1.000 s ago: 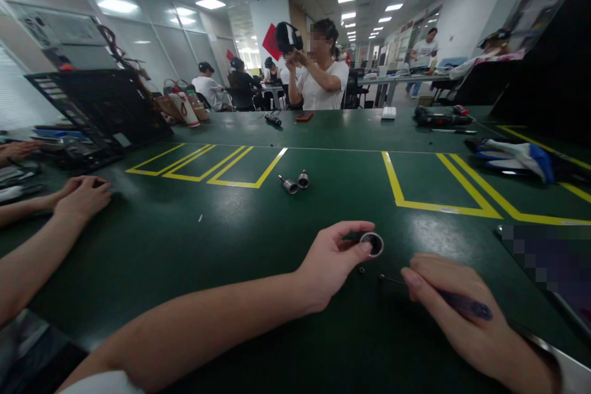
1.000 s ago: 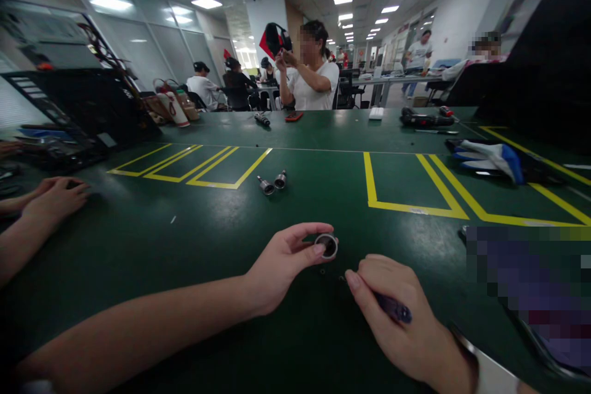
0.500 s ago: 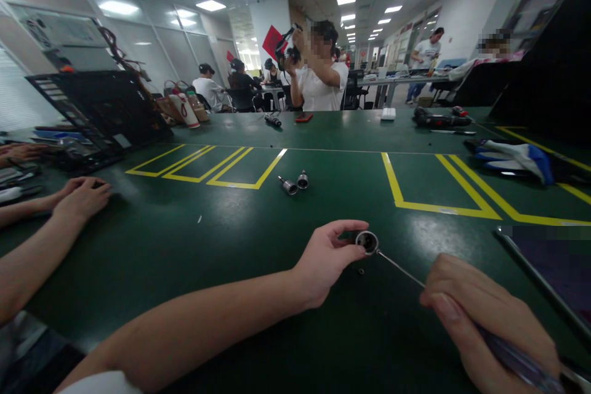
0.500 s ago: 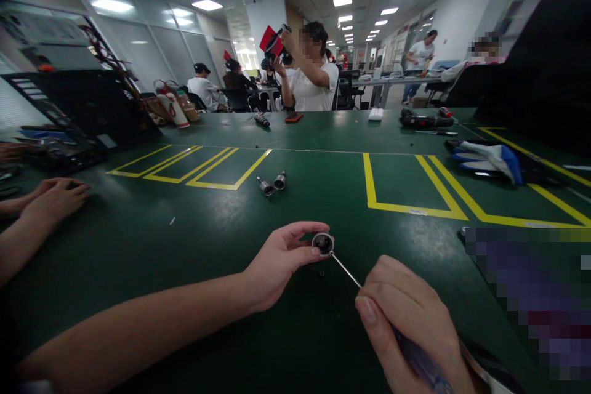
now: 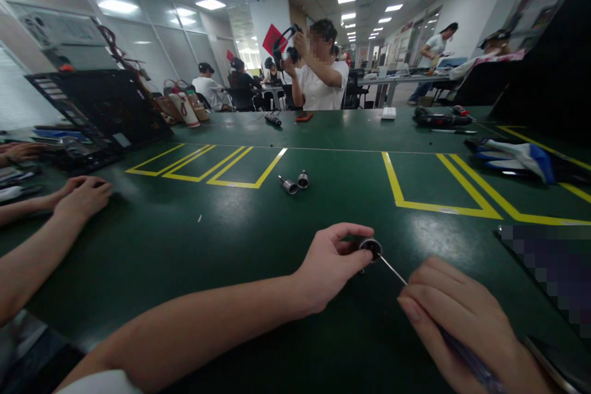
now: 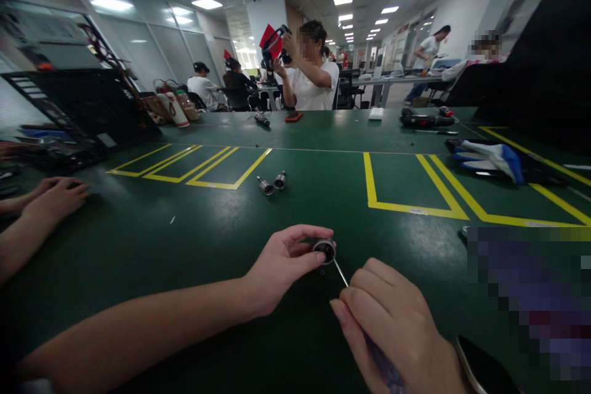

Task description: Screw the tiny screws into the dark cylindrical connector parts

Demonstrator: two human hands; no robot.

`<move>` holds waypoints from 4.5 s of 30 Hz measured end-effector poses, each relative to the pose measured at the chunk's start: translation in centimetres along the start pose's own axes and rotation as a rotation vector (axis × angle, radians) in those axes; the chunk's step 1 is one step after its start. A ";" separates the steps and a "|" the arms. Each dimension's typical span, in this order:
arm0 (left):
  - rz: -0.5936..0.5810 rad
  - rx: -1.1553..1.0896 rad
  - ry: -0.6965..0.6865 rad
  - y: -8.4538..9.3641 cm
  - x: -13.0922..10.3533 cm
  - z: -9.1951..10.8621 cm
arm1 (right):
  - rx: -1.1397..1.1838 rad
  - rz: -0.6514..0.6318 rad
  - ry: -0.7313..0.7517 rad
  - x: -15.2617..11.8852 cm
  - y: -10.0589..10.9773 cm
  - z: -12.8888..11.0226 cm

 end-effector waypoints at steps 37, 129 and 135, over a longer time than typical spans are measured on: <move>0.073 0.087 -0.080 0.1 0.6 -0.5 | -0.146 -0.016 0.116 0.8 -0.9 -0.8; 0.094 0.144 -0.152 1.2 2.2 0.0 | -0.092 0.048 0.056 0.3 -1.2 1.2; 0.113 0.191 -0.139 1.1 2.0 0.2 | -0.095 0.036 0.058 0.2 -1.4 1.1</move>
Point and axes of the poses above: each hand's wrist, its own x-axis towards the middle knuckle, its own y-axis out of the back of the hand, z = x × y, the point moved 1 cm from there along x, towards the middle knuckle, and after that the axes turned 13 degrees about y, right-handed, at the moved point
